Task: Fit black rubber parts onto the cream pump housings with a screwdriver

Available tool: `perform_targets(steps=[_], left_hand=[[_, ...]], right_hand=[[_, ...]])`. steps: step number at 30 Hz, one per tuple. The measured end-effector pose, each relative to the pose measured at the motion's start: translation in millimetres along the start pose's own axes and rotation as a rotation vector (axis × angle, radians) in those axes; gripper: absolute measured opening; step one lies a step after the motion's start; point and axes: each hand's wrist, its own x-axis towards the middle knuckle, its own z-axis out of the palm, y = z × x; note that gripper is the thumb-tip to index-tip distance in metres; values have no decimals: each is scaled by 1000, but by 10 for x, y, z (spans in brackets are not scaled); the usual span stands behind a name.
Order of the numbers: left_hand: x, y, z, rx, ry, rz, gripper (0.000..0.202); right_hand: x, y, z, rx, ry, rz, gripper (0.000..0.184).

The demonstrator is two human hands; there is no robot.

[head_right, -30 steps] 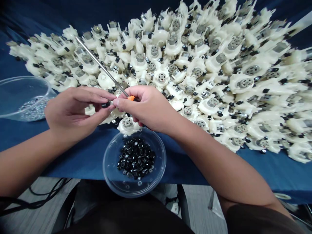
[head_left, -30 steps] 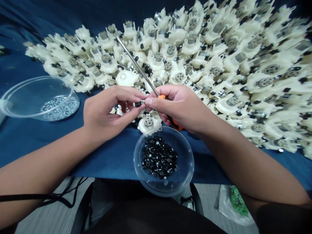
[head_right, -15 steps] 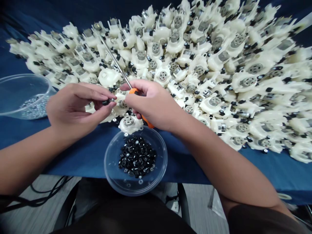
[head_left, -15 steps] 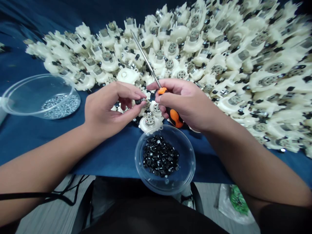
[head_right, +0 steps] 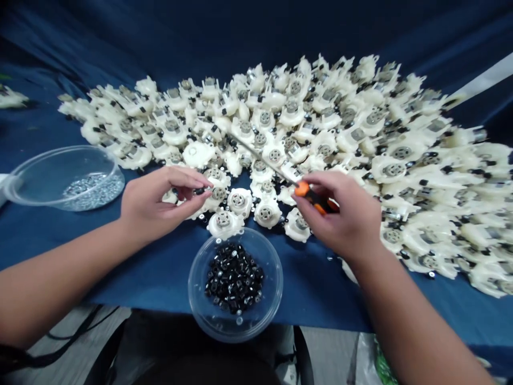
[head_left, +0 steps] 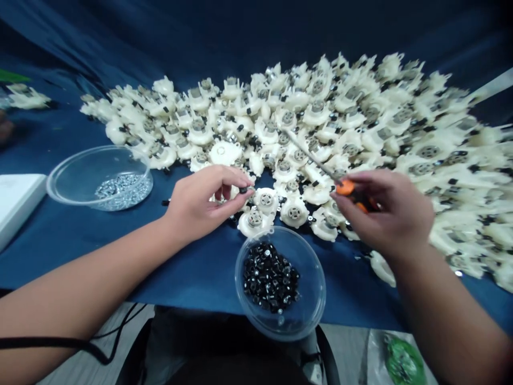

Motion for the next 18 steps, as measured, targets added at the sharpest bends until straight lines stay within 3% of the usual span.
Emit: perform_targets(steps=[4,10,18], left_hand=[[9,-5,-17,-1,-21,42,14],[-17,-27,-45,20,-75,39,13],[-31,-19,-63,38,-115,24,13]], right_hand=[[-276,196,63,-41,37,-104,25],[-212,159,8,-29,61,-215,56],[-277,129,74,49,-58,-236,53]])
